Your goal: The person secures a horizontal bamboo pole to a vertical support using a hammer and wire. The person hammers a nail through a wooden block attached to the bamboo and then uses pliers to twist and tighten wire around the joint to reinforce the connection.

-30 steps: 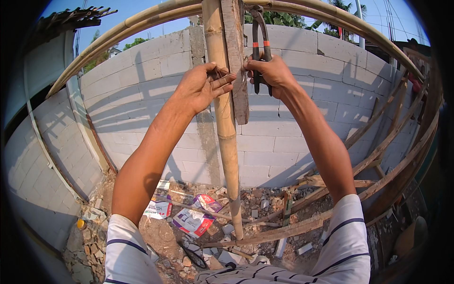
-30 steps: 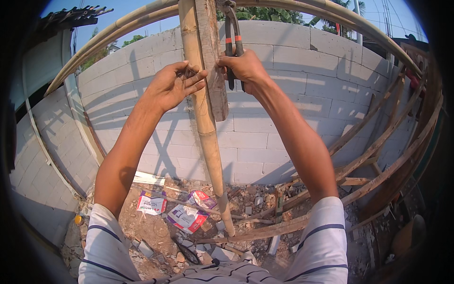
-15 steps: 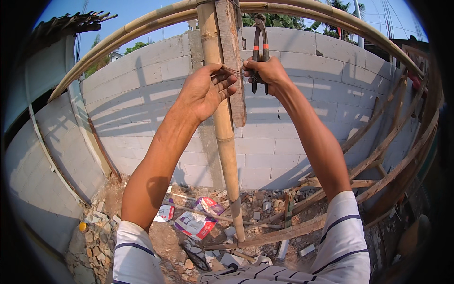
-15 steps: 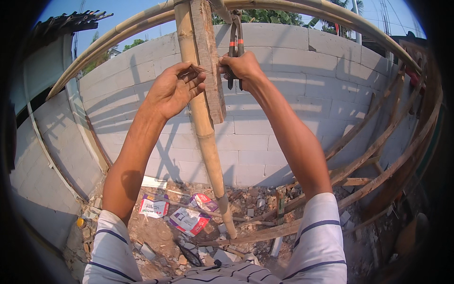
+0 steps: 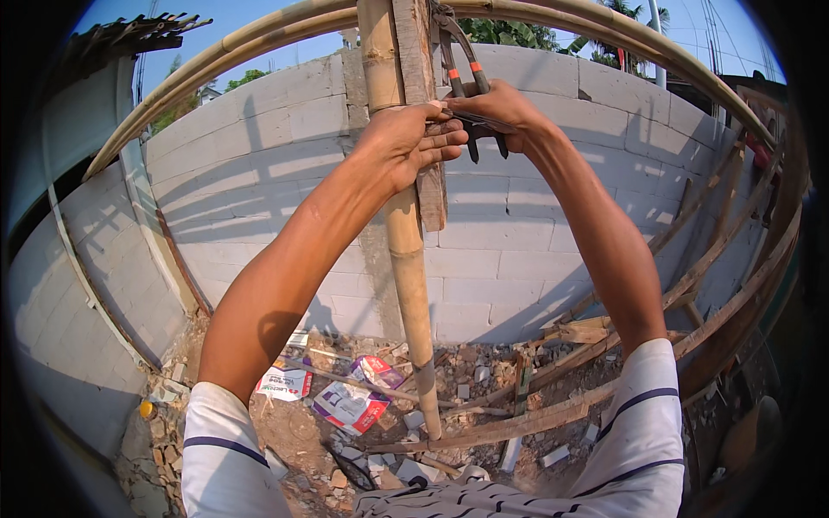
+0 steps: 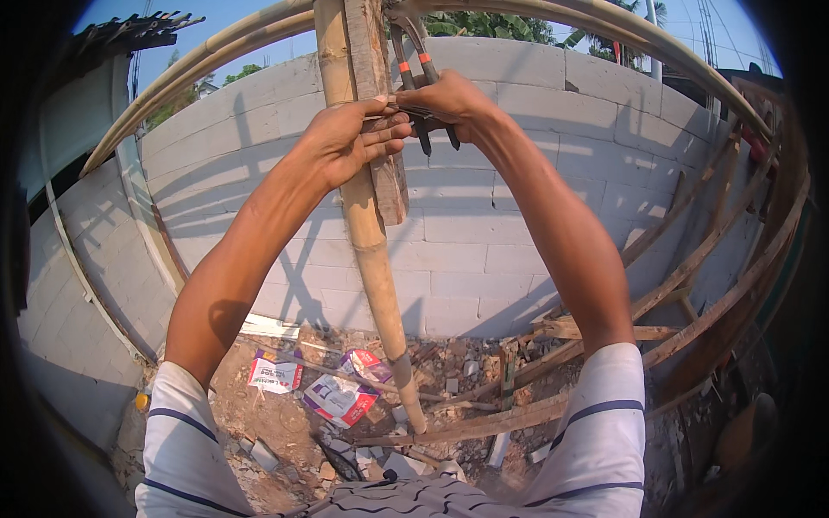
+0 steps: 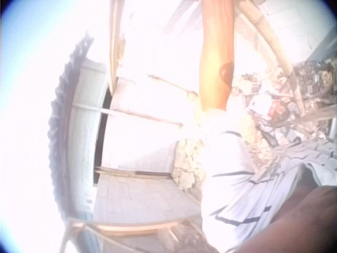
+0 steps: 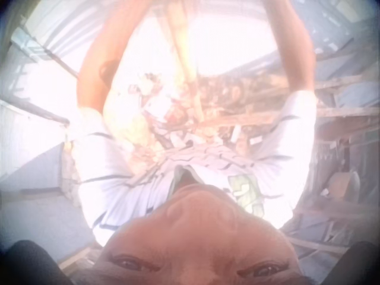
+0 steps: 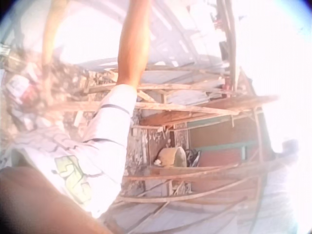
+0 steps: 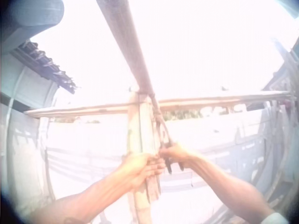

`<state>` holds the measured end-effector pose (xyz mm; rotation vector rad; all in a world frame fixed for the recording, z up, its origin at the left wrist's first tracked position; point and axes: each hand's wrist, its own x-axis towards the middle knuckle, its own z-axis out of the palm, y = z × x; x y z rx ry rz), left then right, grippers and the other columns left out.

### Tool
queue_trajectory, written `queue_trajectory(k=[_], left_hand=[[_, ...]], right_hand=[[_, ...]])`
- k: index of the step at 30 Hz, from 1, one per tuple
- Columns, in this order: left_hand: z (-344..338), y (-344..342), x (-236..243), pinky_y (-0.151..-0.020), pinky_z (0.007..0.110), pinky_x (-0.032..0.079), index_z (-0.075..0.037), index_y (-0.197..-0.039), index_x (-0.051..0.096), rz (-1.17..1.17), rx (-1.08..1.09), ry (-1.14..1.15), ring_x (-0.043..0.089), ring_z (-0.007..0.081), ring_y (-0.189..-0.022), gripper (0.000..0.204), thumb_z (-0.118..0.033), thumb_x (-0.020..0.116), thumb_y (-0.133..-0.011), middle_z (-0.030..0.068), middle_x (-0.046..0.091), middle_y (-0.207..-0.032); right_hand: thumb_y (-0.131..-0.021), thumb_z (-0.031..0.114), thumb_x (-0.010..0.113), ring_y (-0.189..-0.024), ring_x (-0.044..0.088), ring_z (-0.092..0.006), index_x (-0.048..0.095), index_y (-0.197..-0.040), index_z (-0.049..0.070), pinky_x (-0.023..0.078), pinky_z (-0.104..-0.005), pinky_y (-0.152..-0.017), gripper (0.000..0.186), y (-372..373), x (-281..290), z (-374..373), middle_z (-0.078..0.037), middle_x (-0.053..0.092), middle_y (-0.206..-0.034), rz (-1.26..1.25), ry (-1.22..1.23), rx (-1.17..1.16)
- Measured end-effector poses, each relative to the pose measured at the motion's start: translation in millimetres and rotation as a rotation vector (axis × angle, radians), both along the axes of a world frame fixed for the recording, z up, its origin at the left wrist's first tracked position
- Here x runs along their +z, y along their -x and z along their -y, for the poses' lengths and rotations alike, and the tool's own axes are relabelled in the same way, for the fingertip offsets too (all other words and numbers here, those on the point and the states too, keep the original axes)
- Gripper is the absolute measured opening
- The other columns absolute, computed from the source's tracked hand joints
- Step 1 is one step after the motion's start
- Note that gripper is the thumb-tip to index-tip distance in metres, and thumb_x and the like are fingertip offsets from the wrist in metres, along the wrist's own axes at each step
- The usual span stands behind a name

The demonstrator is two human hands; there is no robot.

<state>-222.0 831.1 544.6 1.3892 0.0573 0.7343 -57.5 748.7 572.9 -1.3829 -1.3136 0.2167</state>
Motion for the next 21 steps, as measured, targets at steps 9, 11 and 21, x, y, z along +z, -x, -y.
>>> queue_trajectory(k=[9, 11, 21], left_hand=[[6.0, 4.3, 5.1, -0.068, 0.033, 0.062, 0.009, -0.112, 0.053, -0.070, 0.060, -0.016, 0.070, 0.0267, -0.087, 0.026, -0.015, 0.053, -0.102, 0.0159, 0.060, -0.099], [1.2, 1.9, 5.0, -0.068, 0.032, 0.062, 0.009, -0.112, 0.054, -0.058, 0.047, -0.032, 0.070, 0.0260, -0.087, 0.026, -0.015, 0.054, -0.101, 0.0169, 0.061, -0.099], [-11.4, -1.0, 5.7, -0.066, 0.028, 0.059, 0.007, -0.104, 0.058, 0.039, 0.066, -0.006, 0.065, 0.0182, -0.076, 0.021, -0.013, 0.059, -0.098, 0.0120, 0.063, -0.089]], right_hand=[[-0.085, 0.021, 0.080, -0.075, 0.068, -0.0133, 0.070, -0.103, 0.000, 0.057, -0.0263, -0.064, 0.030, -1.2, -4.6, -1.3, -0.008, 0.072, -0.090, -0.054, 0.022, 0.080], [-0.085, 0.022, 0.080, -0.075, 0.068, -0.0131, 0.070, -0.103, 0.000, 0.057, -0.0261, -0.063, 0.030, -6.5, -2.0, -1.5, -0.008, 0.072, -0.090, -0.036, 0.034, 0.087], [-0.084, 0.044, 0.079, -0.074, 0.067, -0.0171, 0.068, -0.104, -0.002, 0.057, -0.0304, -0.060, 0.051, 4.2, -3.8, 24.3, -0.013, 0.070, -0.091, 0.004, -0.074, 0.065]])
